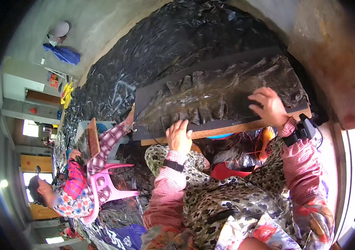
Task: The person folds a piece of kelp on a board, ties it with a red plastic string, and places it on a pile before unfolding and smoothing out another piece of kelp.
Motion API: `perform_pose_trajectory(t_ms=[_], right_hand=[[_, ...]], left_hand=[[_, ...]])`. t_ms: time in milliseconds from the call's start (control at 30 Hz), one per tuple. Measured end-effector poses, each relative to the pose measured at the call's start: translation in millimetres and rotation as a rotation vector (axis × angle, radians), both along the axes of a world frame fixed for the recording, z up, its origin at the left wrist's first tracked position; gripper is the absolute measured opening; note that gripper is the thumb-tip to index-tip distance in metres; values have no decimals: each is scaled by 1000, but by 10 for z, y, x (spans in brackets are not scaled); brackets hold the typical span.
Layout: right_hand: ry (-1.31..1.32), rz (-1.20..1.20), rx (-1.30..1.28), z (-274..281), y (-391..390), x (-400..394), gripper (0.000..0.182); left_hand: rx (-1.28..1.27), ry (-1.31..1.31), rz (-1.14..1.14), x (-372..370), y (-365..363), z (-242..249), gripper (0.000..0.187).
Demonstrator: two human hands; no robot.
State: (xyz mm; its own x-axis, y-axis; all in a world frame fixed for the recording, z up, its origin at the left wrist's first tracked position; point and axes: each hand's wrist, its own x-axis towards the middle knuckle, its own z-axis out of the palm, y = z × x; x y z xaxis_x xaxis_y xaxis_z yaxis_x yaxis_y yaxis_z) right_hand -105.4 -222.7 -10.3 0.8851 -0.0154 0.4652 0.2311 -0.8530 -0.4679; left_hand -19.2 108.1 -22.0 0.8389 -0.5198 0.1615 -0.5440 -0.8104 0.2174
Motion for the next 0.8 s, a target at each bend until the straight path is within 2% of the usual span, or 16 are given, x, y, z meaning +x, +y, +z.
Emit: perform_pose_trajectory(t_ms=[100,167,233,300,367,400,433,500,700,767,800], right_hand=[[4,100,-62,-110,232,37,31],[48,173,-39,-65,420,54,34],[84,155,-51,-67,634,71,35],[44,121,-51,-190,743,128,28],[116,117,-184,-275,759,185,21],[99,122,-223,-275,738,206,14],[100,121,-226,-260,693,204,14],[187,142,-260,-128,589,168,13],[308,173,-75,-4,325,128,13],[314,183,-2,15,352,133,14],[236,158,19,-8,390,133,15]], left_hand=[[46,147,-15,-15,100,-46,28],[-45,51,22,-105,-15,24,23],[-184,-41,-107,-161,-219,98,24],[-196,-68,-134,-177,-433,101,32],[-179,-65,-145,-149,-589,18,35],[-159,6,-163,-137,-612,-25,32],[-86,49,-151,-129,-594,-101,27],[-113,77,-122,-123,-543,-105,24],[-150,41,-130,-149,-629,-13,24],[-188,64,-202,-235,-723,25,21],[-233,103,-254,-306,-756,37,19]])
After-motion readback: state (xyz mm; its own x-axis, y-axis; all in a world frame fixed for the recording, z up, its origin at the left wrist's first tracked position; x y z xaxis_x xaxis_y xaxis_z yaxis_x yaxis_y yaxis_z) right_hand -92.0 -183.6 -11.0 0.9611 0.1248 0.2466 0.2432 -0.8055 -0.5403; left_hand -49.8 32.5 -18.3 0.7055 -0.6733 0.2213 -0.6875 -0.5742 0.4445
